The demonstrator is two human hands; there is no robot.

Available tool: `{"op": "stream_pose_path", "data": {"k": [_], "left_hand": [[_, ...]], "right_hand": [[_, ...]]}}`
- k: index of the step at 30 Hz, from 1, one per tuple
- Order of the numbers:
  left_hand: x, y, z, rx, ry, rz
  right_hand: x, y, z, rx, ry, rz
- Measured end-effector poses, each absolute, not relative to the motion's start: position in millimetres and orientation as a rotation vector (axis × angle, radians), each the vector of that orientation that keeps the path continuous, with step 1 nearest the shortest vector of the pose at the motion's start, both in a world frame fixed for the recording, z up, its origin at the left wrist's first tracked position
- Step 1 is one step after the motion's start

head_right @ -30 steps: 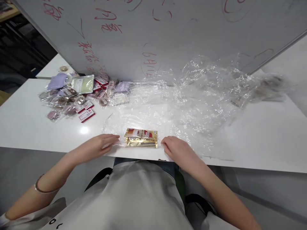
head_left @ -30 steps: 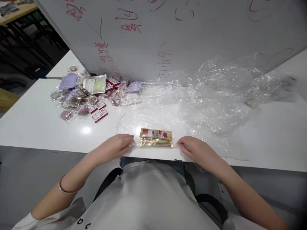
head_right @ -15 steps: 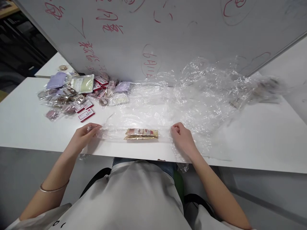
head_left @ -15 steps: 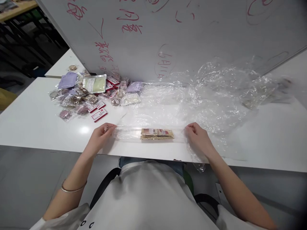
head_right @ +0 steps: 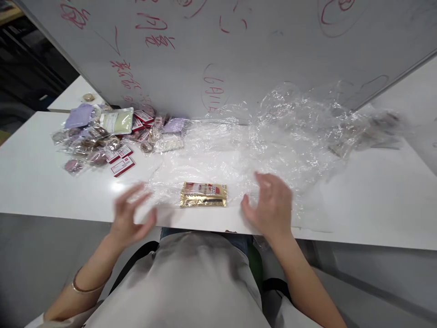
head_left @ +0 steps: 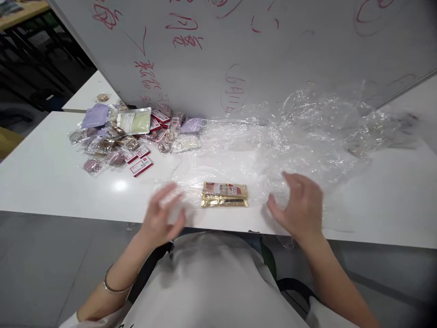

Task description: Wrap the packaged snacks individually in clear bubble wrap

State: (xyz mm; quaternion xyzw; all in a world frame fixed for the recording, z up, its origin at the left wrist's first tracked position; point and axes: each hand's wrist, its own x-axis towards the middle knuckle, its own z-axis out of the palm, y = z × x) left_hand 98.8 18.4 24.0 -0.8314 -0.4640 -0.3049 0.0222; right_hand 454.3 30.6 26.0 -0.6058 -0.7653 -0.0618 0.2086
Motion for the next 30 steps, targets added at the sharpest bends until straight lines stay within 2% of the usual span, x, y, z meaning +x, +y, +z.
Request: {"op": "stream_pose_path", "data": {"k": [2,5,10,16,19,23,27,30], "left_hand": [[117,21,20,-2.989,-1.06,-0.695],[131,39,8,-3.151,-1.126,-0.482],[116,66,4,-3.263,-1.421,-0.42],[68,76,23,-3.29,-1.86,-0.496],[51,74,30,-3.211,-2.271,-0.67],[51,66,26,-2.841,-2.723,-1.108],[62,58,16,-2.434,-2.831,-1.231],[62,52,6,-2.322,-2.761,-1.041]], "right_hand": [[444,22,22,-1.247,-2.43,0.017],[436,23,5,-1.03,-2.65,0.212],[452,42,-20,-1.193,-2.658,0.224],[469,47,-13,-1.385,-2.47,0.312],[472,50,1,-1.595,-2.324,0.444],[468,59,19,-1.848,-2.183,0.645],[464,69,25,-1.997,-2.153,0.858],[468,77,20,-2.185,-2.207,0.73]]}}
